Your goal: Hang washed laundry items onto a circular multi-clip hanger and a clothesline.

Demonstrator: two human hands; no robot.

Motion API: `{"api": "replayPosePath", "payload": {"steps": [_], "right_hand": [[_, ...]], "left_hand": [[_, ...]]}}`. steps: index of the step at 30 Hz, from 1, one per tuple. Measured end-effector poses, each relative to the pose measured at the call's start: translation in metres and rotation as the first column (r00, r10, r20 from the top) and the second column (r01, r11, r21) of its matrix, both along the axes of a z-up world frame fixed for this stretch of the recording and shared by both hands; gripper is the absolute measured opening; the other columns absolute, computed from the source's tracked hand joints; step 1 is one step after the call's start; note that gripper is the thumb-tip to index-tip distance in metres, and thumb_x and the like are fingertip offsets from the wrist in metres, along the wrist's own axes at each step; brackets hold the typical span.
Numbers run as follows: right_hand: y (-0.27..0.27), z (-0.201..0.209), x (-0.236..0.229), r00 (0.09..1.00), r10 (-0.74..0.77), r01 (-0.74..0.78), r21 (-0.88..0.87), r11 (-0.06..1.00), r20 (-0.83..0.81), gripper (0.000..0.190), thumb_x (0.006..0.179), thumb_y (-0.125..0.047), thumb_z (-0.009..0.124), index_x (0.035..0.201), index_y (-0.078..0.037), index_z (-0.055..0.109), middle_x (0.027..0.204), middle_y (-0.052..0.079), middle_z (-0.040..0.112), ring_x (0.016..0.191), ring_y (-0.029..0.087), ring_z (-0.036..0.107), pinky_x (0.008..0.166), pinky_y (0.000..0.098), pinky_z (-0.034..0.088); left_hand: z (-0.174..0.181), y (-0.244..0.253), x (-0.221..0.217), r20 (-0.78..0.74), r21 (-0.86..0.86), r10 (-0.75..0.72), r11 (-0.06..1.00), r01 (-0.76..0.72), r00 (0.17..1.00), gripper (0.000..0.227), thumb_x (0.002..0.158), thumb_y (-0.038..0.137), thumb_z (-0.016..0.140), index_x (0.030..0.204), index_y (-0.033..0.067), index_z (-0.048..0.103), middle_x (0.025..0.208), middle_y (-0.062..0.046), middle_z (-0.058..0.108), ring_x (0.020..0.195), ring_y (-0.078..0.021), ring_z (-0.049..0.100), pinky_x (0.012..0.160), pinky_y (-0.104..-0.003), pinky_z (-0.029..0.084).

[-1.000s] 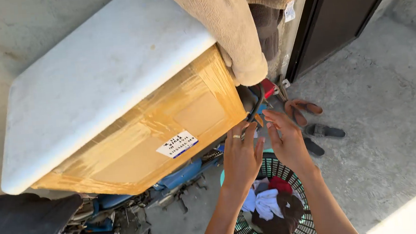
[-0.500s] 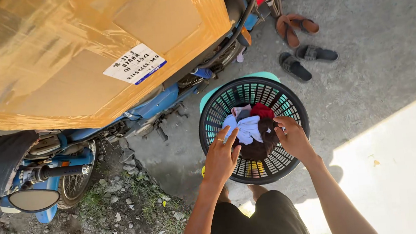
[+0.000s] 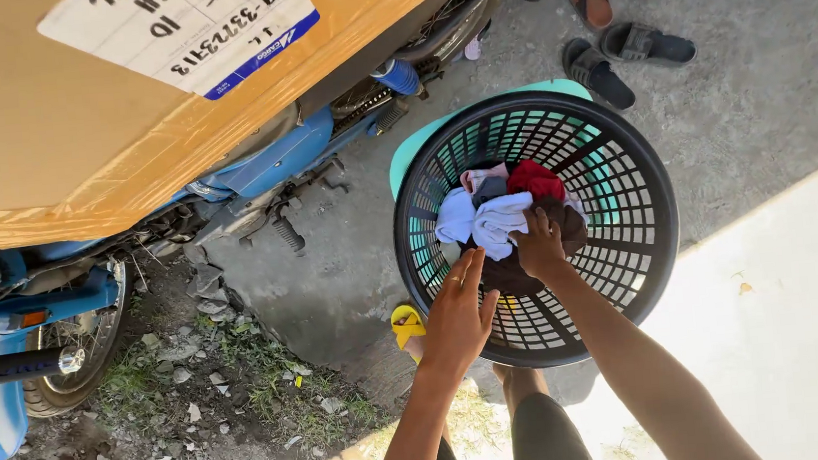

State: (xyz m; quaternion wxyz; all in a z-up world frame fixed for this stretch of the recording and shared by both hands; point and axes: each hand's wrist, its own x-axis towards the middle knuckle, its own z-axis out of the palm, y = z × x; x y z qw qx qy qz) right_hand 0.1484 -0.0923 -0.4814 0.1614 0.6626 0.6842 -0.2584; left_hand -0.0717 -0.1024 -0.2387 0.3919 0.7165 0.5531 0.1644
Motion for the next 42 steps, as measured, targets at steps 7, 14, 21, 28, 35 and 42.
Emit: {"api": "replayPosePath", "payload": {"steps": [7,14,21,28,35,42], "right_hand": [[-0.010,0.009,-0.003,0.994,0.056,-0.074,0.201,0.977,0.093,0.043,0.078,-0.020,0.072,0.121,-0.016,0.075,0.137,0.006,0.061,0.137,0.029,0.049,0.116,0.0628,0.028],[0.009,0.211,-0.019,0.578,-0.346,0.480,-0.034,0.877,-0.739,0.019,0.081,-0.011,0.078,0.097,-0.001,0.077,0.090,0.009,0.078,0.085,0.019,0.074,0.077,0.0319,0.057],[0.035,0.312,-0.010,0.019,-0.278,0.368,-0.252,0.895,-0.960,0.021,0.095,0.005,0.064,0.114,-0.002,0.065,0.096,0.001,0.062,0.087,0.006,0.056,0.075,0.0220,0.045],[0.083,0.414,-0.018,0.245,-0.020,0.417,0.087,0.905,-0.969,0.016,0.098,0.001,0.061,0.112,-0.003,0.068,0.116,0.005,0.063,0.087,0.012,0.057,0.076,0.0265,0.046],[0.064,0.464,-0.075,0.224,0.341,0.074,0.364,0.928,-0.913,0.075,0.068,-0.012,0.084,0.136,-0.004,0.052,0.133,0.011,0.052,0.122,0.023,0.056,0.101,0.0368,0.046],[0.090,0.482,-0.120,0.403,0.096,0.088,0.143,0.986,-0.910,0.028,0.100,-0.013,0.061,0.126,-0.008,0.071,0.082,0.010,0.076,0.066,0.015,0.064,0.062,0.0294,0.051]], "left_hand": [[0.003,-0.004,-0.005,0.084,-0.208,0.135,0.971,-0.115,0.987,0.064,0.097,0.020,0.063,0.153,0.0041,0.037,0.153,-0.021,0.049,0.127,-0.0410,0.056,0.103,-0.045,0.048],[-0.016,-0.007,-0.008,0.156,-0.230,0.367,0.916,-0.327,0.917,0.089,0.078,0.006,0.079,0.156,0.0092,0.035,0.146,-0.024,0.051,0.131,-0.0447,0.051,0.106,-0.048,0.044],[0.031,0.009,-0.042,0.038,-0.069,0.474,0.879,-0.471,0.880,0.033,0.087,0.017,0.078,0.120,0.0146,0.076,0.111,-0.014,0.069,0.113,-0.0333,0.065,0.097,-0.043,0.052],[0.182,0.051,-0.079,0.059,-0.056,0.433,0.901,-0.430,0.899,0.025,0.088,0.025,0.079,0.098,0.0023,0.076,0.089,-0.012,0.068,0.081,-0.0265,0.070,0.071,-0.042,0.055],[0.230,0.061,-0.050,0.618,-0.403,0.532,0.846,-0.348,0.578,0.045,0.102,0.037,0.069,0.117,-0.0054,0.074,0.100,-0.006,0.068,0.089,-0.0124,0.058,0.073,-0.023,0.049],[0.261,0.020,-0.058,0.617,0.058,0.429,0.812,-0.581,0.660,0.094,0.066,0.013,0.092,0.145,0.0018,0.041,0.126,-0.001,0.054,0.114,-0.0138,0.056,0.096,-0.033,0.050]]}}
